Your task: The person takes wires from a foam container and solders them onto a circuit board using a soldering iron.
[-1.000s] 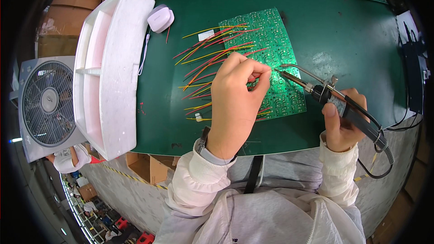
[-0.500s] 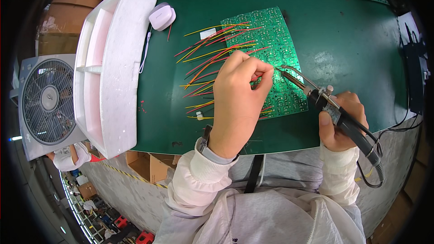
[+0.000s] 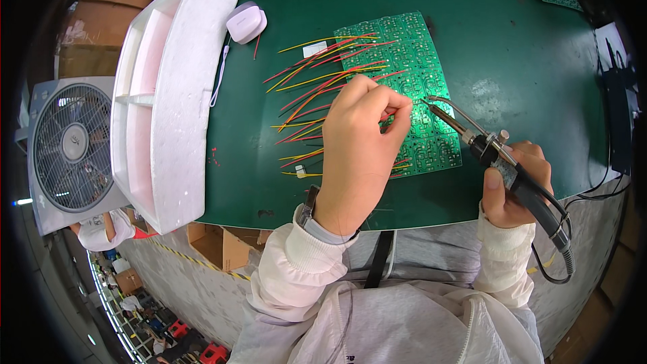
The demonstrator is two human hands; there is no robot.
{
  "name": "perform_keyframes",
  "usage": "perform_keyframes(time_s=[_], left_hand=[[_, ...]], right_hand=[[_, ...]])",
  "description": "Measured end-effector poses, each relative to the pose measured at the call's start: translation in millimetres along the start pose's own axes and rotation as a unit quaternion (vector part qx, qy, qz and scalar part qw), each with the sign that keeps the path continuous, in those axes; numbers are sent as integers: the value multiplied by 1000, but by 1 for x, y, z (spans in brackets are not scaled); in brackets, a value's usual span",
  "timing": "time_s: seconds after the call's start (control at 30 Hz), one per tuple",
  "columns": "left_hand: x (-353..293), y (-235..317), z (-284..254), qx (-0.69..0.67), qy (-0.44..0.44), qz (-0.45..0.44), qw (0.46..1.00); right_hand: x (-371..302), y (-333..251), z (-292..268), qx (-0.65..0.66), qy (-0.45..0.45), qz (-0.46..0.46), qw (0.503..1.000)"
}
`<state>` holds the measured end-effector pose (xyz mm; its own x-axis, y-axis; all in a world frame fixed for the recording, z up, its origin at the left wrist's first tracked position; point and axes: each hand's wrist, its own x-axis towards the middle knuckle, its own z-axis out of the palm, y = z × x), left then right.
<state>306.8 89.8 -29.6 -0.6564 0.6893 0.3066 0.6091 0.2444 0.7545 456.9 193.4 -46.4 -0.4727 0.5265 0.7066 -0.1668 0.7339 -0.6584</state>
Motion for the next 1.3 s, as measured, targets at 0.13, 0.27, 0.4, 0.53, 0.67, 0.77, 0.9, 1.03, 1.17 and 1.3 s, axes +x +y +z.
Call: perform_keyframes(time_s=[0.13,0.27,0.4,0.53,0.67,0.77,0.9,1.03,1.17,1.3], left_hand=[[0,0,-1,32,-2,13,999],[-1,-2,-1,64,1,32,997],[-2,2,-3,107,1,65,992],[-15,23,-16,168,-7,127,978],[-43,24,-17,220,-93,103,966],[-47,11,-12,243,-25,148,959],[-41,18,-27,196,-22,114,974],[-25,10,-119,245,166,31,955],[-14,-52,-258,380,121,-113,910],[-20,-116,-273,310,-6,-161,937]], right_hand=[[1,0,0,2,-3,0,1000],[1,-1,-1,5,-15,9,1000],[-2,1,-1,21,12,27,999],[-1,-3,-3,30,62,105,992],[-2,-1,-1,31,89,116,989],[2,-4,4,48,103,107,988],[-3,0,5,26,108,102,989],[-5,4,0,26,142,141,979],[-3,-3,3,56,152,158,974],[-3,-1,6,66,144,161,974]])
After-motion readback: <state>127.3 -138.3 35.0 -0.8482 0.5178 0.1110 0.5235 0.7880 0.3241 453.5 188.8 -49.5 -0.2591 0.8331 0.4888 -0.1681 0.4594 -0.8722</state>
